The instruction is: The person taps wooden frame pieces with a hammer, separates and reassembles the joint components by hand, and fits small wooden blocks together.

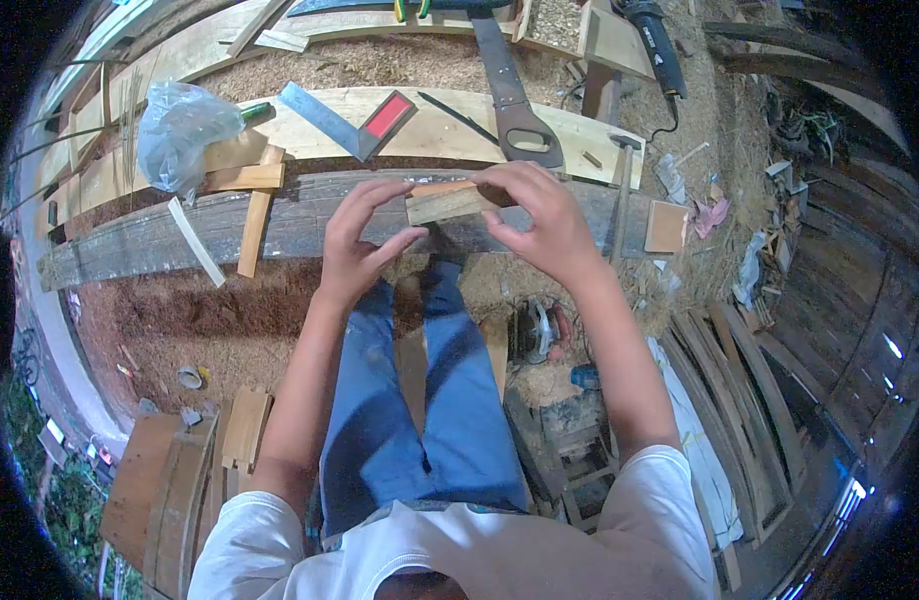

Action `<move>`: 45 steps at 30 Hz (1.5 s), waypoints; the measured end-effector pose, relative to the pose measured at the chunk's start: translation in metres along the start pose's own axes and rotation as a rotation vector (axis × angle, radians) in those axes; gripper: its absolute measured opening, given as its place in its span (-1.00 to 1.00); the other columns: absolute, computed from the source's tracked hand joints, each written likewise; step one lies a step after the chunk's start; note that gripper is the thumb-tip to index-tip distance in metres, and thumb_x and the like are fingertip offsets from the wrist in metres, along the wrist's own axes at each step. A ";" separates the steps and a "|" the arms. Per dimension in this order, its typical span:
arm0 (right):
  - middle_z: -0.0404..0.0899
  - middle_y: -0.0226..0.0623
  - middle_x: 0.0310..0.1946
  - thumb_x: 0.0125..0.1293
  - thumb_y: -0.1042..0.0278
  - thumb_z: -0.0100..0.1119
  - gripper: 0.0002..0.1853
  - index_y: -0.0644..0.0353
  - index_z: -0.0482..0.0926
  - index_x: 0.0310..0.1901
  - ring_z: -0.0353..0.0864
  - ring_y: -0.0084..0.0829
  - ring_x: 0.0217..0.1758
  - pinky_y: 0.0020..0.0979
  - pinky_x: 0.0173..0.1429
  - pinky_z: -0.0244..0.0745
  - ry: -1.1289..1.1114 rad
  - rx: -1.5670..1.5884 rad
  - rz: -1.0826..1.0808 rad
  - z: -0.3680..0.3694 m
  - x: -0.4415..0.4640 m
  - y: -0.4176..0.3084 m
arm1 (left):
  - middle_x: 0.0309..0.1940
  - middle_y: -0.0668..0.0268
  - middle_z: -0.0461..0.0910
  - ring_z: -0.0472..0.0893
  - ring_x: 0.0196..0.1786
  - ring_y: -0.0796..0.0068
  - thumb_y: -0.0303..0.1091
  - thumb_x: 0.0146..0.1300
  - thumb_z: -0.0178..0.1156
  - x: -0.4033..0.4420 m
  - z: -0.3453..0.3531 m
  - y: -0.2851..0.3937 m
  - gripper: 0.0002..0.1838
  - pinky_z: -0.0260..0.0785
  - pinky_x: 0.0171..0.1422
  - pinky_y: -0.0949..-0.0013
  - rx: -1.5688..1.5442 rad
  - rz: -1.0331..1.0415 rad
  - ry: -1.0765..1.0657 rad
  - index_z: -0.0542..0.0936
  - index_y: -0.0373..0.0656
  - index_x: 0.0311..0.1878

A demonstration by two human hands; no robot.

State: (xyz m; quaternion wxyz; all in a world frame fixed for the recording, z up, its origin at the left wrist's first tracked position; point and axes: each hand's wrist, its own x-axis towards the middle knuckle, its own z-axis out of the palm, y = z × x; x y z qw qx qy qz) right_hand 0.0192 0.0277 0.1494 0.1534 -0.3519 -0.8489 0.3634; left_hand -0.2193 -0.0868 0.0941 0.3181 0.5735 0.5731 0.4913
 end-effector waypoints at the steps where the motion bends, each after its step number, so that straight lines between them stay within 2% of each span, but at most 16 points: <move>1: 0.69 -0.17 0.04 0.11 0.52 0.47 -0.54 0.21 0.66 0.11 0.69 -0.20 0.13 -0.27 0.23 0.59 0.003 0.003 0.000 0.001 0.000 0.001 | 0.04 0.11 0.68 0.68 0.09 0.12 -0.40 0.05 0.57 0.001 0.000 0.000 -0.47 0.54 0.18 0.18 -0.006 0.001 -0.005 0.65 -0.24 0.13; 4: 0.68 -0.17 0.04 0.14 0.50 0.43 -0.56 0.18 0.64 0.10 0.66 -0.11 0.11 -0.20 0.21 0.58 0.004 0.027 0.004 0.001 0.002 -0.004 | 0.04 0.12 0.69 0.69 0.10 0.13 -0.42 0.03 0.58 0.001 -0.001 -0.001 -0.48 0.54 0.20 0.18 -0.025 -0.013 -0.021 0.67 -0.23 0.11; 7: 0.70 -0.16 0.05 0.10 0.52 0.47 -0.53 0.20 0.66 0.10 0.69 -0.17 0.13 -0.25 0.23 0.58 -0.003 0.003 -0.001 0.001 0.001 -0.003 | 0.05 0.12 0.71 0.69 0.13 0.14 -0.45 0.00 0.59 0.000 -0.002 -0.002 -0.46 0.53 0.24 0.19 -0.038 -0.048 -0.041 0.69 -0.22 0.11; 25: 0.69 -0.14 0.05 0.10 0.49 0.48 -0.53 0.21 0.64 0.10 0.67 -0.09 0.15 -0.19 0.26 0.54 0.011 -0.044 -0.023 0.003 -0.005 -0.004 | 0.04 0.15 0.73 0.71 0.12 0.18 -0.47 0.03 0.57 -0.003 0.000 -0.005 -0.56 0.55 0.24 0.20 -0.048 -0.064 -0.040 0.71 -0.23 0.03; 28: 0.69 -0.14 0.05 0.13 0.47 0.47 -0.54 0.22 0.64 0.11 0.67 -0.09 0.15 -0.21 0.26 0.54 0.075 -0.063 -0.035 -0.001 -0.006 -0.007 | 0.04 0.16 0.73 0.72 0.13 0.20 -0.50 0.05 0.55 -0.003 0.001 -0.007 -0.58 0.55 0.25 0.21 -0.059 -0.074 -0.042 0.72 -0.25 0.03; 31: 0.70 -0.16 0.03 0.21 0.43 0.45 -0.60 0.23 0.65 0.11 0.69 -0.15 0.13 -0.26 0.24 0.54 0.253 -0.147 0.045 -0.006 -0.013 -0.005 | 0.05 0.15 0.73 0.72 0.14 0.22 -0.52 0.06 0.54 -0.005 0.001 -0.007 -0.59 0.56 0.27 0.23 -0.088 -0.113 -0.048 0.73 -0.26 0.03; 33: 0.70 -0.15 0.02 0.25 0.38 0.44 -0.63 0.20 0.67 0.08 0.68 -0.14 0.10 -0.25 0.21 0.54 0.397 -0.086 0.188 -0.004 -0.023 0.010 | 0.02 0.15 0.75 0.73 0.11 0.21 -0.47 0.04 0.56 -0.008 0.006 -0.010 -0.58 0.57 0.23 0.23 -0.170 -0.166 -0.020 0.74 -0.26 0.01; 37: 0.70 -0.14 0.00 0.30 0.31 0.42 -0.67 0.21 0.68 0.06 0.69 -0.16 0.06 -0.25 0.19 0.54 0.625 -0.008 0.528 0.000 -0.051 0.054 | 0.04 0.14 0.73 0.71 0.13 0.31 -0.54 0.10 0.53 -0.007 0.012 -0.004 -0.63 0.60 0.22 0.32 -0.300 -0.270 -0.002 0.74 -0.28 0.02; 38: 0.70 -0.12 -0.01 0.31 0.27 0.41 -0.64 0.21 0.67 0.08 0.69 -0.17 0.06 -0.22 0.19 0.54 0.676 -0.094 0.581 0.004 -0.063 0.074 | 0.07 0.13 0.70 0.70 0.16 0.32 -0.59 0.13 0.50 -0.006 0.008 -0.005 -0.64 0.61 0.26 0.32 -0.211 -0.214 -0.040 0.72 -0.30 0.03; 41: 0.68 -0.10 0.02 0.31 0.27 0.39 -0.59 0.23 0.63 0.14 0.66 -0.08 0.11 -0.15 0.23 0.52 0.729 -0.178 0.754 0.012 -0.097 0.119 | 0.11 0.10 0.67 0.68 0.18 0.28 -0.63 0.13 0.49 -0.007 0.013 -0.006 -0.63 0.60 0.32 0.29 -0.333 -0.288 -0.023 0.70 -0.33 0.04; 45: 0.64 -0.02 0.07 0.29 0.28 0.37 -0.53 0.28 0.57 0.18 0.59 0.06 0.17 -0.06 0.27 0.48 0.691 -0.434 0.825 0.017 -0.141 0.160 | 0.14 0.09 0.62 0.65 0.24 0.26 -0.69 0.15 0.45 -0.008 0.019 -0.007 -0.61 0.58 0.35 0.26 -0.309 -0.245 -0.077 0.68 -0.36 0.07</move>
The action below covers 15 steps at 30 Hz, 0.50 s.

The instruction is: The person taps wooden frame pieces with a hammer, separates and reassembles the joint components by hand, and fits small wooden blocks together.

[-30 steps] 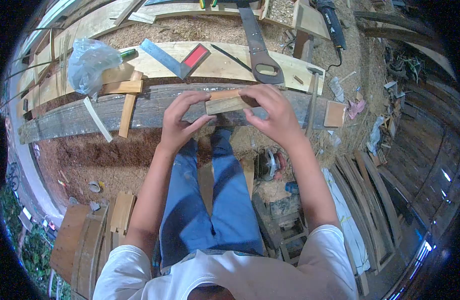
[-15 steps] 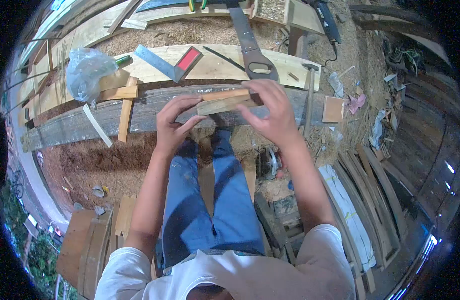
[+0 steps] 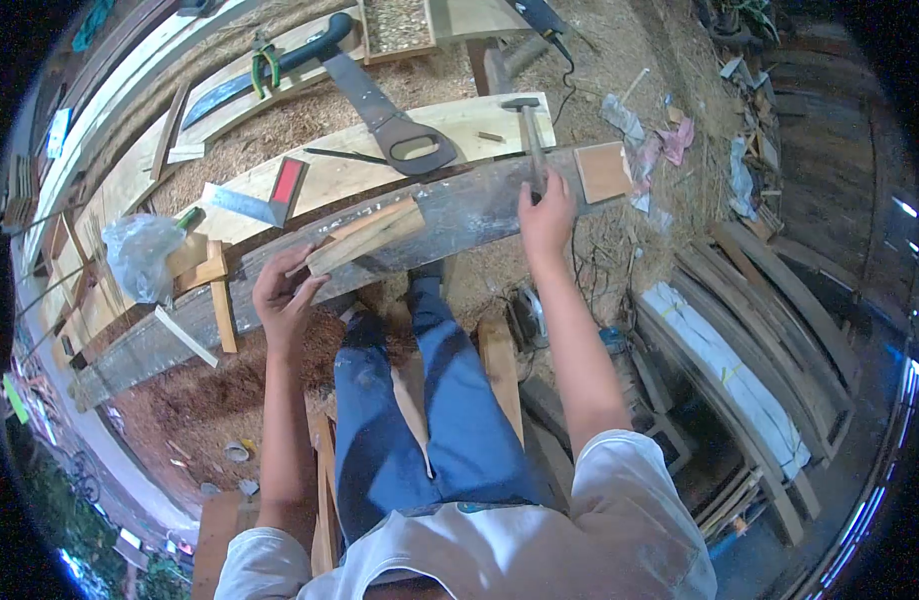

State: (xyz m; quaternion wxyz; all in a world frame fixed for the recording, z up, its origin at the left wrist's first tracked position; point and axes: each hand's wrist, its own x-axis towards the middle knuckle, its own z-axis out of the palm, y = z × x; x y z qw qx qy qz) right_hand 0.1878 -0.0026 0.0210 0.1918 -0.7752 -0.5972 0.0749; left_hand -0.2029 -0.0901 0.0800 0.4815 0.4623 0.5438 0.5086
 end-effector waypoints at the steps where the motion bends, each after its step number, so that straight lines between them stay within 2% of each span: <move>1: 0.63 -0.01 0.08 0.28 0.28 0.37 -0.53 0.29 0.57 0.18 0.58 0.08 0.18 -0.05 0.28 0.48 0.012 -0.029 -0.005 0.000 -0.002 0.009 | 0.14 0.09 0.62 0.65 0.25 0.26 -0.70 0.15 0.45 0.001 0.004 -0.001 -0.61 0.58 0.36 0.26 0.004 0.005 -0.010 0.67 -0.36 0.07; 6: 0.62 0.02 0.07 0.26 0.33 0.35 -0.54 0.31 0.56 0.16 0.58 0.10 0.17 -0.04 0.27 0.48 0.000 -0.019 0.026 0.000 -0.008 0.036 | 0.11 0.06 0.66 0.65 0.22 0.25 -0.64 0.15 0.49 0.011 0.028 0.004 -0.60 0.57 0.28 0.26 0.080 0.020 -0.041 0.66 -0.35 0.08; 9: 0.62 0.02 0.03 0.24 0.36 0.35 -0.54 0.31 0.57 0.16 0.59 0.09 0.14 -0.04 0.25 0.50 -0.016 0.042 0.062 0.000 -0.009 0.042 | 0.13 0.07 0.61 0.65 0.24 0.24 -0.71 0.13 0.46 0.017 0.046 -0.002 -0.61 0.58 0.35 0.25 0.014 0.021 -0.051 0.67 -0.38 0.06; 15: 0.63 0.00 -0.05 0.24 0.39 0.34 -0.56 0.32 0.59 0.14 0.65 0.02 0.04 -0.10 0.17 0.56 -0.042 0.167 0.124 -0.001 -0.003 0.043 | 0.10 0.10 0.64 0.66 0.23 0.28 -0.69 0.13 0.47 0.024 0.064 -0.003 -0.62 0.58 0.34 0.28 -0.024 0.060 -0.049 0.67 -0.37 0.05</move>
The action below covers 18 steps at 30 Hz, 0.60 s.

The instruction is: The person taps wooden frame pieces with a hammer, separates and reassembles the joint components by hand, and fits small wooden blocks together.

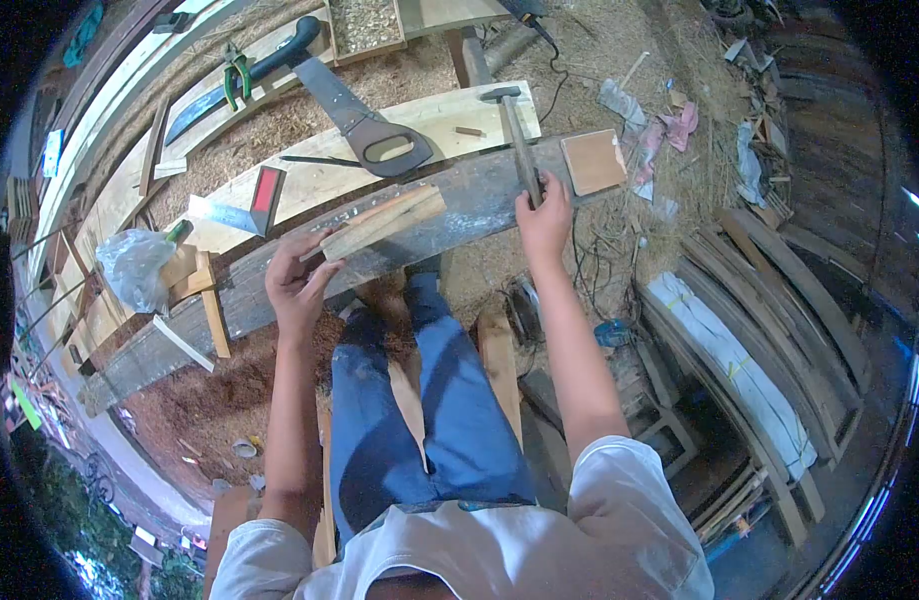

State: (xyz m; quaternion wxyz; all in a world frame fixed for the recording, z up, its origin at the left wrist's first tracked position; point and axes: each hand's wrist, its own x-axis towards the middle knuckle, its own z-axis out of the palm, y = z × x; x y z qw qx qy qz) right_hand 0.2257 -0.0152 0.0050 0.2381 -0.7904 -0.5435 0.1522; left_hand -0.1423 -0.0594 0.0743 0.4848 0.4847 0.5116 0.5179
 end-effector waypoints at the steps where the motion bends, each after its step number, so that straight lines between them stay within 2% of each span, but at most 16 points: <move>1: 0.64 -0.01 -0.05 0.25 0.39 0.33 -0.58 0.33 0.60 0.13 0.67 -0.02 0.03 -0.12 0.15 0.57 0.002 0.011 0.012 -0.003 -0.001 -0.005 | 0.09 0.10 0.65 0.66 0.22 0.27 -0.69 0.11 0.48 -0.001 0.002 0.001 -0.62 0.56 0.33 0.27 -0.006 -0.027 0.011 0.67 -0.36 0.03; 3: 0.67 -0.04 -0.05 0.30 0.41 0.31 -0.63 0.33 0.61 0.12 0.70 -0.11 0.01 -0.18 0.13 0.58 0.041 0.103 0.021 -0.004 0.001 -0.012 | 0.08 0.10 0.68 0.66 0.19 0.25 -0.68 0.09 0.51 -0.003 0.005 0.003 -0.62 0.52 0.30 0.27 -0.018 -0.084 0.035 0.65 -0.34 0.00; 5: 0.70 -0.07 -0.04 0.35 0.42 0.29 -0.67 0.33 0.62 0.10 0.72 -0.21 -0.01 -0.25 0.11 0.59 0.112 0.265 0.022 -0.004 0.002 -0.014 | 0.10 0.14 0.66 0.67 0.20 0.28 -0.65 0.11 0.50 -0.002 0.003 0.003 -0.61 0.56 0.33 0.28 0.030 -0.051 0.008 0.68 -0.33 0.03; 6: 0.74 -0.17 -0.06 0.44 0.45 0.23 -0.79 0.32 0.64 0.04 0.73 -0.39 -0.04 -0.35 0.13 0.58 0.071 0.298 0.090 -0.012 0.002 -0.028 | 0.10 0.16 0.65 0.67 0.21 0.30 -0.63 0.12 0.50 -0.001 0.001 0.002 -0.61 0.58 0.34 0.29 0.053 -0.036 -0.004 0.69 -0.32 0.05; 10: 0.74 -0.23 -0.14 0.53 0.49 0.14 -0.88 0.29 0.60 0.00 0.69 -0.50 -0.13 -0.43 0.07 0.57 0.028 0.713 0.113 -0.034 -0.006 -0.096 | 0.09 0.15 0.67 0.68 0.19 0.31 -0.59 0.10 0.52 -0.001 -0.001 -0.005 -0.60 0.59 0.32 0.30 0.079 -0.024 -0.002 0.70 -0.30 0.04; 13: 0.71 -0.24 -0.18 0.53 0.50 0.12 -0.87 0.29 0.57 0.02 0.66 -0.51 -0.17 -0.44 0.02 0.56 -0.084 0.904 0.089 -0.051 -0.019 -0.145 | 0.06 0.16 0.70 0.69 0.16 0.32 -0.55 0.09 0.53 0.000 0.000 -0.002 -0.61 0.59 0.28 0.31 0.089 -0.017 0.005 0.71 -0.29 0.02; 16: 0.66 -0.33 -0.25 0.48 0.54 0.15 -0.91 0.30 0.58 -0.05 0.60 -0.56 -0.24 -0.48 -0.05 0.51 -0.219 0.816 0.057 -0.060 -0.042 -0.189 | 0.02 0.17 0.72 0.71 0.11 0.30 -0.52 0.07 0.54 0.001 -0.002 0.001 -0.62 0.59 0.23 0.29 0.127 -0.007 -0.006 0.73 -0.27 0.00; 18: 0.63 -0.38 -0.29 0.43 0.56 0.21 -0.92 0.28 0.61 -0.09 0.55 -0.59 -0.26 -0.51 -0.10 0.46 -0.318 0.794 -0.191 -0.051 -0.048 -0.204 | -0.02 0.17 0.74 0.72 0.08 0.27 -0.50 0.05 0.55 0.001 -0.004 -0.003 -0.61 0.58 0.21 0.26 0.142 0.042 -0.010 0.73 -0.26 -0.01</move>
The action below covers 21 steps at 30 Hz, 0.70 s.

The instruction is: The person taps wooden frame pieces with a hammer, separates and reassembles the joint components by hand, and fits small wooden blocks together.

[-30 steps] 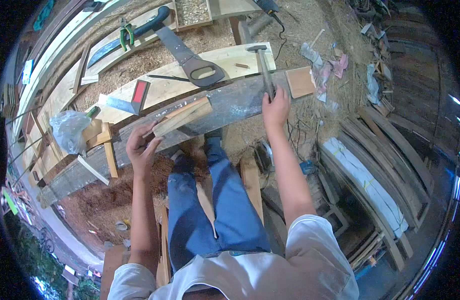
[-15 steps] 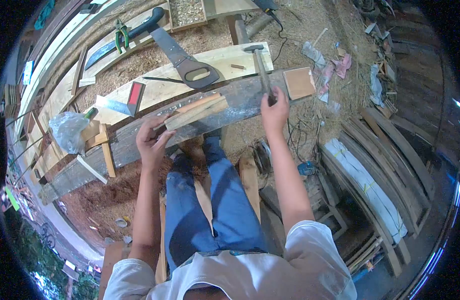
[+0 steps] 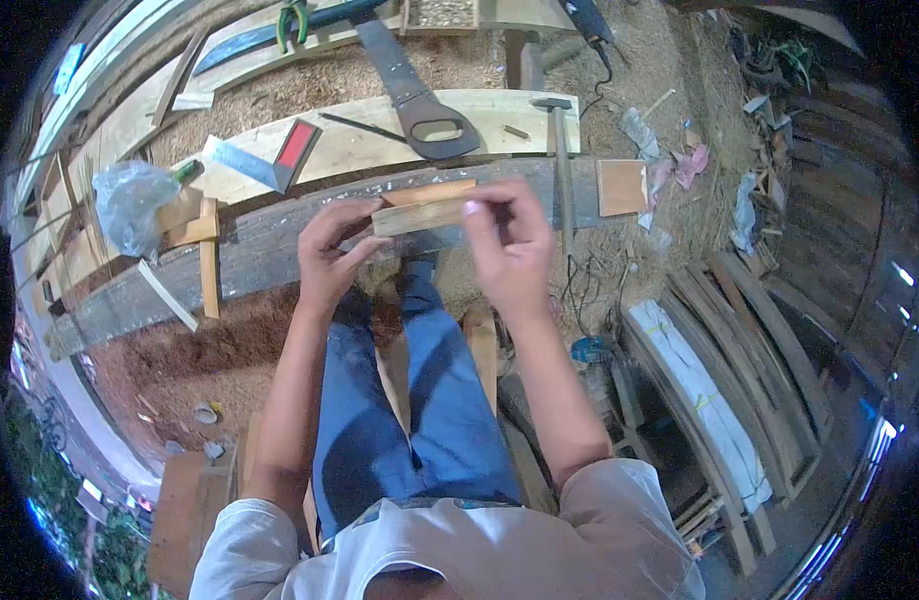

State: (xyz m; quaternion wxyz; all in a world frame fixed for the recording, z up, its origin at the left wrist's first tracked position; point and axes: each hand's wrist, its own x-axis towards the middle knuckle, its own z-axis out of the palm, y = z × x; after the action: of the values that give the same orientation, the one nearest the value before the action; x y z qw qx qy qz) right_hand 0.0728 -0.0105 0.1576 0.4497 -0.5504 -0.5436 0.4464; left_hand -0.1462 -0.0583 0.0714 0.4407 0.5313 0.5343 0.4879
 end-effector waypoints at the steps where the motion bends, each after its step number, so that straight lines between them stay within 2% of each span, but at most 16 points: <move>1: 0.61 -0.41 -0.31 0.41 0.57 0.23 -0.92 0.27 0.63 -0.11 0.53 -0.60 -0.27 -0.53 -0.13 0.44 -0.093 -0.020 -0.089 0.009 -0.001 -0.001 | -0.02 0.17 0.75 0.72 0.07 0.25 -0.50 0.04 0.55 0.000 0.000 -0.001 -0.61 0.58 0.20 0.25 0.004 0.011 0.004 0.73 -0.26 -0.01; 4: 0.61 -0.44 -0.31 0.34 0.60 0.31 -0.92 0.24 0.67 -0.16 0.48 -0.62 -0.31 -0.55 -0.18 0.39 -0.167 -0.036 -0.035 0.035 -0.007 -0.002 | -0.02 0.16 0.75 0.72 0.05 0.19 -0.48 0.03 0.55 0.000 -0.001 0.004 -0.61 0.57 0.18 0.23 0.013 0.019 0.014 0.73 -0.24 -0.02; 8: 0.65 -0.42 -0.28 0.31 0.57 0.37 -0.89 0.21 0.69 -0.15 0.51 -0.61 -0.30 -0.54 -0.17 0.42 -0.183 -0.129 0.055 0.052 -0.013 0.002 | -0.03 0.19 0.75 0.71 0.04 0.17 -0.43 0.04 0.54 0.002 -0.004 -0.002 -0.61 0.55 0.17 0.20 0.002 0.060 0.023 0.74 -0.20 -0.01; 10: 0.69 -0.39 -0.27 0.28 0.57 0.40 -0.88 0.21 0.70 -0.17 0.55 -0.58 -0.30 -0.52 -0.15 0.45 -0.162 -0.202 0.095 0.058 -0.014 -0.008 | -0.04 0.20 0.74 0.70 0.03 0.18 -0.42 0.04 0.55 0.001 -0.004 -0.002 -0.61 0.55 0.17 0.19 -0.046 -0.002 0.029 0.74 -0.20 -0.02; 11: 0.71 -0.38 -0.27 0.26 0.57 0.41 -0.88 0.21 0.70 -0.18 0.58 -0.55 -0.29 -0.50 -0.13 0.47 -0.168 -0.258 0.040 0.059 -0.014 -0.006 | -0.05 0.20 0.74 0.70 0.03 0.18 -0.42 0.04 0.55 0.001 -0.004 -0.002 -0.61 0.55 0.16 0.19 -0.071 -0.033 0.032 0.74 -0.20 -0.02; 13: 0.74 -0.35 -0.28 0.23 0.56 0.43 -0.88 0.20 0.71 -0.20 0.63 -0.48 -0.26 -0.46 -0.09 0.50 -0.179 -0.367 -0.072 0.058 -0.013 -0.002 | -0.08 0.19 0.73 0.69 0.02 0.16 -0.38 0.02 0.56 0.002 -0.006 -0.003 -0.60 0.54 0.15 0.19 -0.033 0.055 0.049 0.74 -0.19 -0.03; 14: 0.76 -0.32 -0.29 0.20 0.57 0.45 -0.88 0.19 0.72 -0.24 0.69 -0.40 -0.21 -0.39 0.00 0.53 -0.189 -0.456 -0.105 0.058 -0.012 -0.005 | -0.08 0.18 0.73 0.69 0.02 0.16 -0.36 0.02 0.57 0.003 -0.007 -0.005 -0.60 0.54 0.15 0.18 -0.039 0.072 0.052 0.74 -0.18 -0.03; 18: 0.75 -0.30 -0.22 0.18 0.56 0.46 -0.87 0.18 0.73 -0.25 0.68 -0.34 -0.10 -0.36 0.08 0.52 -0.216 -0.508 -0.161 0.057 -0.008 -0.005 | -0.10 0.18 0.73 0.69 0.01 0.16 -0.32 0.01 0.57 0.004 -0.007 -0.008 -0.59 0.54 0.14 0.19 -0.044 0.102 0.043 0.74 -0.17 -0.03; 21: 0.75 -0.29 -0.14 0.18 0.55 0.46 -0.88 0.19 0.72 -0.25 0.66 -0.31 -0.02 -0.36 0.09 0.50 -0.222 -0.534 -0.211 0.060 -0.006 -0.006 | -0.07 0.19 0.75 0.71 0.01 0.21 -0.41 0.00 0.57 0.003 -0.009 -0.009 -0.59 0.57 0.14 0.21 -0.056 0.081 0.045 0.76 -0.18 -0.02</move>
State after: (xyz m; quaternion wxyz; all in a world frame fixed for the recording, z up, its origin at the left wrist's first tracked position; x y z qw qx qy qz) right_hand 0.0129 -0.0159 0.1515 0.2708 -0.5375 -0.7416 0.2962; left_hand -0.1561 -0.0550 0.0638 0.4229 0.5289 0.5083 0.5320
